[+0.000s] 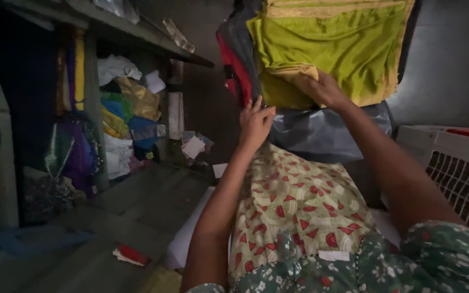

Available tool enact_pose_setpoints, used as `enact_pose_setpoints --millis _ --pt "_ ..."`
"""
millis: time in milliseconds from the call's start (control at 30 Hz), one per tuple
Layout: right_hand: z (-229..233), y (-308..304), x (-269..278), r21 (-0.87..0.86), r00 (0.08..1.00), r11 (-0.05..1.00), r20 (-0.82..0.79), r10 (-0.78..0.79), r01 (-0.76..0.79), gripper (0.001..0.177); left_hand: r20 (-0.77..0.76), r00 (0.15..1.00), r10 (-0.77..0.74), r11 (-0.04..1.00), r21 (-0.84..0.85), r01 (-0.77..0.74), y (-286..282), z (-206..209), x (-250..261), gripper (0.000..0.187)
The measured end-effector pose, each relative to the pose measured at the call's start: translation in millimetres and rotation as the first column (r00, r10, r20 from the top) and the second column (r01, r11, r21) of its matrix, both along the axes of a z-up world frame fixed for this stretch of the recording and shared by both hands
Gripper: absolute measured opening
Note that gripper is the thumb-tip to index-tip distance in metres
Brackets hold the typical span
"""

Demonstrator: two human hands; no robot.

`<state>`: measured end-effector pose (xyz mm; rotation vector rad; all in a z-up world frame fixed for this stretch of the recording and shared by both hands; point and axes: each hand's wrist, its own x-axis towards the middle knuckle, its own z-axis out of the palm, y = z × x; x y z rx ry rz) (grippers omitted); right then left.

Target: The person picks up several folded pieces of fabric from a dark surface, one at a time, and places them into a black bag.

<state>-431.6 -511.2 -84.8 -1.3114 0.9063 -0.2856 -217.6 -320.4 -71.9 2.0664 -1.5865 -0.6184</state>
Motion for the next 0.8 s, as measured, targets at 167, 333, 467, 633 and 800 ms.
enact_pose_setpoints --millis 167,333,467,633,800 --pt "39 30 -7 -0.145 1.000 0.989 0.001 -0.005 0.005 0.040 -0.555 0.772 0.310 0.947 0.251 -0.200 -39 19 -25 0.045" --pt "43 63 11 -0.177 0.997 0.984 -0.071 0.013 -0.026 0.054 -0.753 0.101 0.651 0.759 0.643 -0.100 -87 22 -25 0.049" --pt "27 73 18 -0.727 0.997 0.686 0.028 0.066 -0.025 0.060 -0.782 0.151 0.605 0.795 0.605 -0.050 -102 -47 -20 0.050" --pt "30 94 -14 -0.508 0.988 0.849 0.016 -0.155 0.141 0.043 -0.834 0.160 0.529 0.847 0.508 -0.154 -98 -87 -26 0.037" --pt "5 129 -60 0.434 0.860 0.785 0.044 -0.508 0.442 0.042 -0.812 -0.007 0.583 0.792 0.571 -0.215 -107 -38 -34 0.036"
